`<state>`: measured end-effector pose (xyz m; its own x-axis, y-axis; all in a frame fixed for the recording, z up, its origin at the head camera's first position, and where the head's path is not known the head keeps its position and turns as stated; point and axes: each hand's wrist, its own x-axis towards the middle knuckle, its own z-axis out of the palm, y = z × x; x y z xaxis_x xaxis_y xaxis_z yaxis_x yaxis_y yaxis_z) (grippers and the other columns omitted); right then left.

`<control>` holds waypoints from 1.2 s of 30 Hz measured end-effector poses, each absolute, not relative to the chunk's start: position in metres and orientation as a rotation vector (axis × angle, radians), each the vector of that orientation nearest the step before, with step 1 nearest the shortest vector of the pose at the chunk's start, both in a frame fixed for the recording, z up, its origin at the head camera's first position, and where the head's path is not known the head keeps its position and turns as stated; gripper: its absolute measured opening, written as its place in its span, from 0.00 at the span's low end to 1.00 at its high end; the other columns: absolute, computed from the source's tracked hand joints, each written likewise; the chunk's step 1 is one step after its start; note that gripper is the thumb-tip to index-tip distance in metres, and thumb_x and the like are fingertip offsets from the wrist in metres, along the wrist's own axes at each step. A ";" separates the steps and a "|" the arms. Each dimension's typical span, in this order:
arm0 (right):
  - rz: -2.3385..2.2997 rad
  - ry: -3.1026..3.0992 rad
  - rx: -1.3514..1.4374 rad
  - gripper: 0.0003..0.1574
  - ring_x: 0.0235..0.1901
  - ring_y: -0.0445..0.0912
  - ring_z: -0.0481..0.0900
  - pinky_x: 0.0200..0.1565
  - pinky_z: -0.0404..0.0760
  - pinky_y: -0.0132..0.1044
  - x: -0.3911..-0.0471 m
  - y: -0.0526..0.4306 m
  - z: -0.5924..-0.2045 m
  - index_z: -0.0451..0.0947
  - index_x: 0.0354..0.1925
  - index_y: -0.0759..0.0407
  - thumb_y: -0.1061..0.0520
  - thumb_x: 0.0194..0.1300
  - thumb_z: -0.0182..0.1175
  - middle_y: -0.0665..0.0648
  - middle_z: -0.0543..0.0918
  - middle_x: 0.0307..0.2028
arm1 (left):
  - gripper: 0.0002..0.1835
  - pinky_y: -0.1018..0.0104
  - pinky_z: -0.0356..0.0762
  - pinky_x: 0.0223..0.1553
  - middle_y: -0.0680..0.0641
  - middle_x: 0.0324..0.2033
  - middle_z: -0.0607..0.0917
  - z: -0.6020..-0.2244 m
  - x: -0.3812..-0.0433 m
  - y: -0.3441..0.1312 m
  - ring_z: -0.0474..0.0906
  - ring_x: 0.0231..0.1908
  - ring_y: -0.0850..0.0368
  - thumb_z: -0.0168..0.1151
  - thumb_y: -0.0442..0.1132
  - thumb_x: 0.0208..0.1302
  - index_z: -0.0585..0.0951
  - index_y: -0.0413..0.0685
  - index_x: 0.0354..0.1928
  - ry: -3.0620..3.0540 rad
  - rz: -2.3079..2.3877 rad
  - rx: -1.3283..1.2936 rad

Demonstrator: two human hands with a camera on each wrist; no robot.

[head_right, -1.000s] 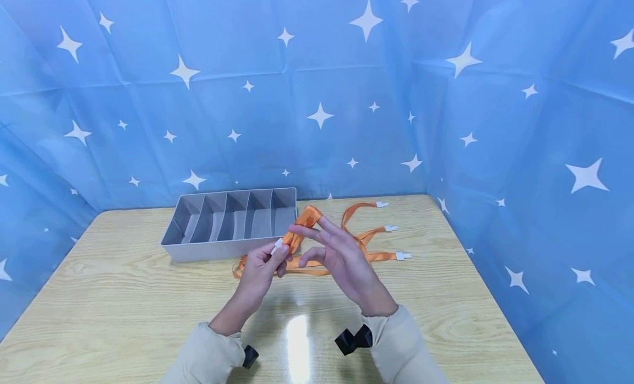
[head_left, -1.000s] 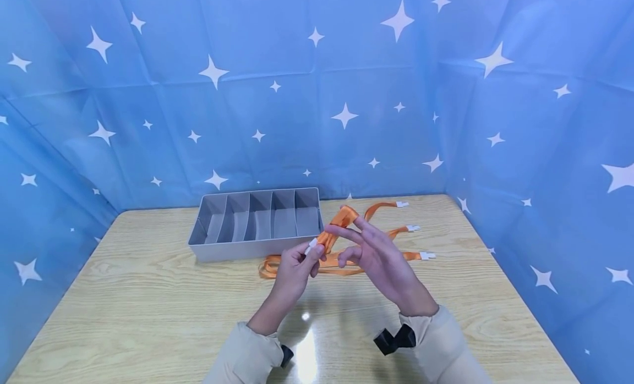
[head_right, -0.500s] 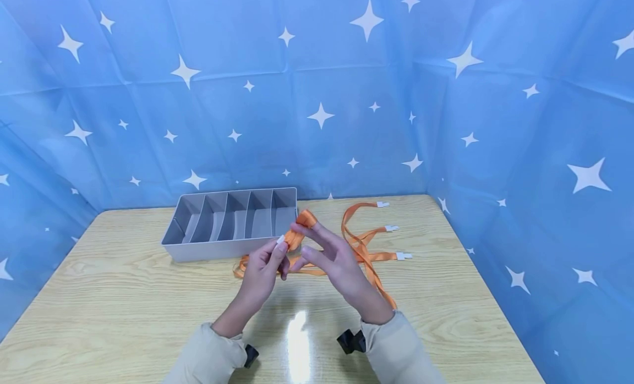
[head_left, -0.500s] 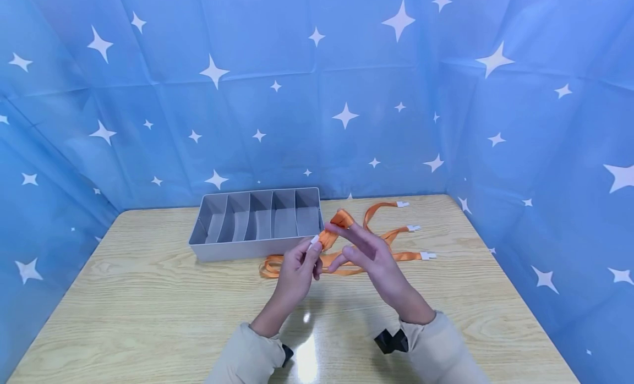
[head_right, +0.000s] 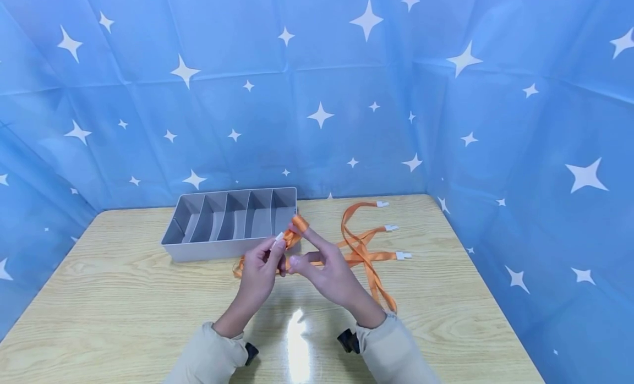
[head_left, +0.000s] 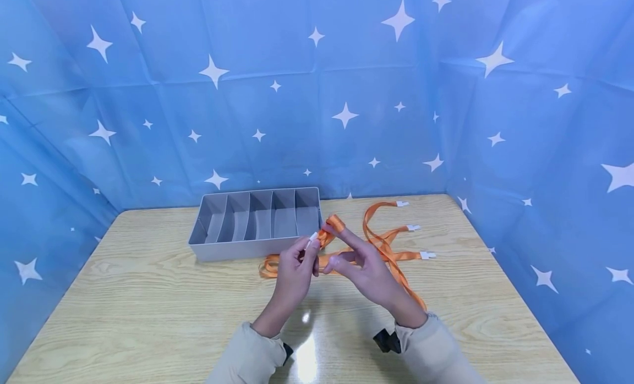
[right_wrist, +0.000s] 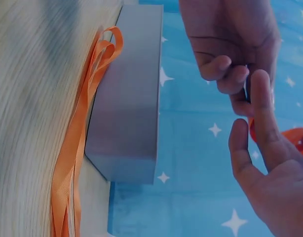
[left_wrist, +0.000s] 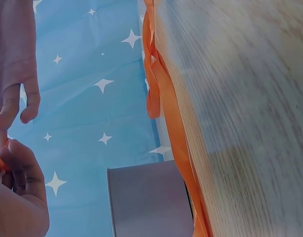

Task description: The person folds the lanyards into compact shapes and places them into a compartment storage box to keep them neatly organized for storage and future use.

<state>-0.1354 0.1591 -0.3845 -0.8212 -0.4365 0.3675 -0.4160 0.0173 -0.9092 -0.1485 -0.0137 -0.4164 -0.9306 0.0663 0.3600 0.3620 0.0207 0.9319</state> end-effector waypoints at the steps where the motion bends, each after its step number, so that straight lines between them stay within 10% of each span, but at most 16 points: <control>1: -1.970 2.252 -0.921 0.39 0.41 0.55 0.86 0.43 0.84 0.44 -0.135 0.158 -0.385 0.56 0.76 0.56 0.63 0.73 0.57 0.60 0.69 0.69 | 0.17 0.69 0.72 0.20 0.45 0.20 0.74 -0.416 -0.149 -0.014 0.70 0.18 0.58 0.54 0.43 0.76 0.78 0.42 0.28 -2.070 -2.011 -0.447; 20: -1.683 2.672 -1.101 0.39 0.42 0.43 0.83 0.38 0.84 0.36 -0.135 0.144 -0.398 0.63 0.74 0.55 0.62 0.68 0.63 0.55 0.70 0.69 | 0.15 0.72 0.70 0.22 0.46 0.19 0.75 -0.413 -0.150 -0.014 0.69 0.20 0.61 0.53 0.40 0.77 0.83 0.35 0.39 -2.065 -2.092 -0.356; 36: -1.180 3.104 -1.137 0.33 0.20 0.36 0.70 0.23 0.71 0.27 -0.133 0.142 -0.403 0.69 0.70 0.56 0.53 0.70 0.61 0.61 0.71 0.68 | 0.16 0.73 0.73 0.28 0.49 0.25 0.75 -0.401 -0.144 -0.009 0.71 0.26 0.61 0.47 0.37 0.79 0.82 0.32 0.47 -1.996 -2.403 -0.032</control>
<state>-0.1334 0.1420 -0.4027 -0.7301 -0.4326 0.5290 -0.6748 0.5787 -0.4580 -0.1444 -0.0086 -0.4014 -0.9996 -0.0004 0.0270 0.0266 -0.1833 0.9827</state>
